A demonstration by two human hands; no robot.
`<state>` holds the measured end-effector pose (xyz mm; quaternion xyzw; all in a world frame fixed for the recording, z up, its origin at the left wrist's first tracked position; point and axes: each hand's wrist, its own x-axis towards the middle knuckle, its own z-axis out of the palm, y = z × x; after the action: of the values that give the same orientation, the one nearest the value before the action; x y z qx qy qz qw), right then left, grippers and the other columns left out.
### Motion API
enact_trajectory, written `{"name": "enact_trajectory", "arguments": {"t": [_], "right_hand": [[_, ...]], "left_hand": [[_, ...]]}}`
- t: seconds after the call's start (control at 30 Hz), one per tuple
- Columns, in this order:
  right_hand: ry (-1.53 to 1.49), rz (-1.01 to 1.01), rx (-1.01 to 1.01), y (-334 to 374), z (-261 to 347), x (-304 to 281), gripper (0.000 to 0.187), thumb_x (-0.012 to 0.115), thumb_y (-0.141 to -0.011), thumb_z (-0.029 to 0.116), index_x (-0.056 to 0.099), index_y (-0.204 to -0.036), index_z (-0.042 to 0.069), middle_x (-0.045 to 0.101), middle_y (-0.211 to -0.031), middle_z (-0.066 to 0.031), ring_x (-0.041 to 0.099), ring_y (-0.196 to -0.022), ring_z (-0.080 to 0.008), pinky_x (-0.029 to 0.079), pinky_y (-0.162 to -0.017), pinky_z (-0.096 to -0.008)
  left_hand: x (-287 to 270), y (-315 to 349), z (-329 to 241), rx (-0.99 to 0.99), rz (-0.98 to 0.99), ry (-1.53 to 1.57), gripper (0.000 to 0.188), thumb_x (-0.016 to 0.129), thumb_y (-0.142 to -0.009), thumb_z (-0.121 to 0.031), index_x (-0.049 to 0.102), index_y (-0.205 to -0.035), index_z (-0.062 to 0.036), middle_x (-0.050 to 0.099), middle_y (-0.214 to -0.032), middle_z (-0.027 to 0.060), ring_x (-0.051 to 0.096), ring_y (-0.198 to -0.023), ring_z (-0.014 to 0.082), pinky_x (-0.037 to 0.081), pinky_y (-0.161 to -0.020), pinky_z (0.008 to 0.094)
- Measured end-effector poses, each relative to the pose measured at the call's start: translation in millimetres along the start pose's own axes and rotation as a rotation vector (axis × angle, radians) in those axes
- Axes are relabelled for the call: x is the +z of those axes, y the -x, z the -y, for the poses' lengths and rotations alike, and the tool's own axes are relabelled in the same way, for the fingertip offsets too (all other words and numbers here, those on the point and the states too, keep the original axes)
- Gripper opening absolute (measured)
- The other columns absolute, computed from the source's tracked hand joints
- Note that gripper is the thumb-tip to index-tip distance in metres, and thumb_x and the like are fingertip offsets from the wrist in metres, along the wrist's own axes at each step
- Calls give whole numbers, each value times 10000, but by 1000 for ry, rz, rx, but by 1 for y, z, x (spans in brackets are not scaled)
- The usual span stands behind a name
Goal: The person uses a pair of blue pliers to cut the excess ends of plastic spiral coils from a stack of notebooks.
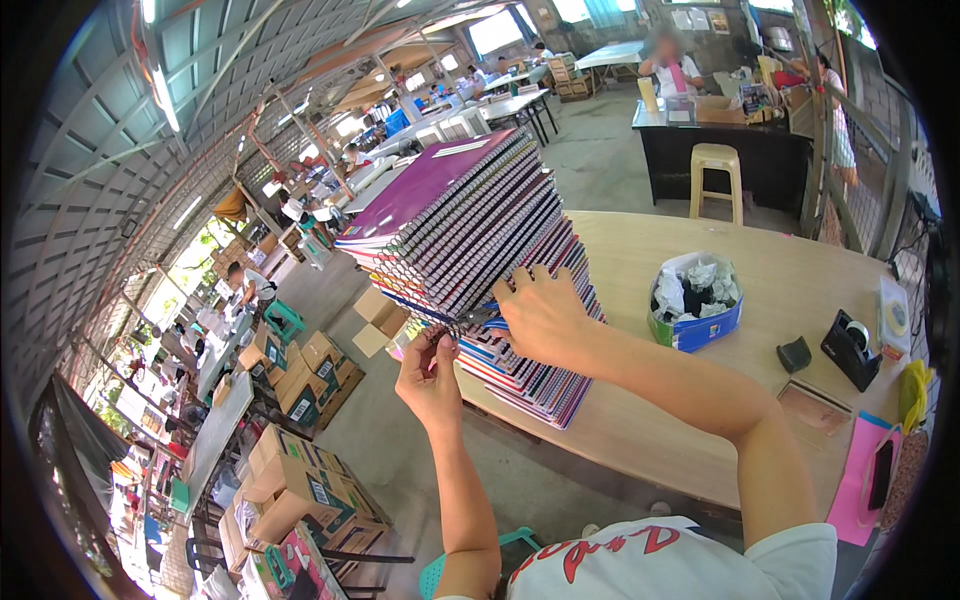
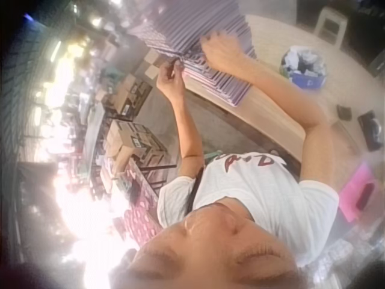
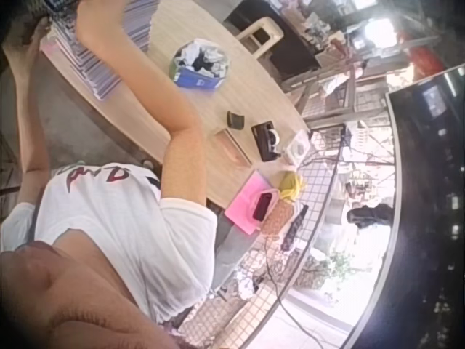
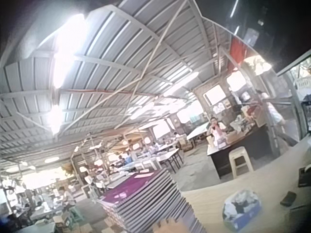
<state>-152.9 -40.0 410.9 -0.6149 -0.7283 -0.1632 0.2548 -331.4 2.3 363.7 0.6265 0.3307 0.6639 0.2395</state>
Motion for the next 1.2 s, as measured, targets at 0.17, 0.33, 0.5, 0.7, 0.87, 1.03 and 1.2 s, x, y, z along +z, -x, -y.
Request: {"name": "enact_trajectory", "arguments": {"t": [0.17, 0.33, 0.5, 0.7, 0.87, 1.03, 1.2], "right_hand": [[2, -89, -15, -6, -2, 8, 364, 751, -763, 293, 669, -970, 6, 678, -892, -158, 673, -866, -307, 520, -692, -471], [-143, -130, -133, -9, -13, 12, 143, 693, -704, 142, 682, -784, 24, 676, -668, -139, 712, -674, -292, 548, -556, -410], [-81, -59, -68, -3, -15, 2, 250, 717, -716, 166, 666, -899, 4, 696, -797, -150, 706, -756, -313, 551, -612, -424], [7, -31, -26, -5, -3, -5, 395, 749, -722, 205, 652, -1044, -2, 665, -1010, -161, 640, -953, -318, 522, -748, -470], [10, -40, 14, -3, -3, -6, 423, 764, -754, 275, 653, -1058, 2, 655, -1033, -161, 632, -972, -320, 506, -775, -484], [-38, -20, 24, -4, -4, -11, 449, 770, -757, 311, 652, -1057, -1, 658, -1017, -167, 634, -964, -327, 505, -770, -491], [10, -48, -17, -7, 3, -8, 417, 751, -770, 294, 652, -1038, -10, 663, -992, -178, 638, -945, -325, 504, -749, -491]], "left_hand": [[0, 1, -2, -10, 7, -39, 144, 661, -938, -74, 647, -1000, 55, 677, -902, 67, 671, -809, 115, 591, -729, 267], [1, 0, -2, -30, -15, -60, 145, 665, -935, -72, 647, -994, 59, 678, -903, 71, 672, -807, 117, 591, -730, 269], [-3, -1, -8, -2, -23, -23, 223, 679, -912, -32, 644, -1106, 71, 697, -930, 100, 672, -807, 133, 571, -725, 260], [-5, -3, -16, 20, 25, -72, 201, 670, -932, -77, 640, -1080, 56, 682, -931, 72, 653, -795, 102, 587, -720, 254], [-4, -4, -16, 8, 2, -36, 204, 671, -937, -92, 646, -1068, 62, 682, -925, 69, 655, -795, 101, 587, -723, 249], [-2, -3, -16, 7, -18, -24, 192, 664, -942, -94, 650, -1050, 64, 680, -924, 68, 660, -795, 105, 589, -727, 252], [0, -5, -16, 8, -50, -14, 177, 654, -946, -84, 650, -1036, 68, 678, -924, 78, 666, -796, 113, 593, -727, 254]]}}
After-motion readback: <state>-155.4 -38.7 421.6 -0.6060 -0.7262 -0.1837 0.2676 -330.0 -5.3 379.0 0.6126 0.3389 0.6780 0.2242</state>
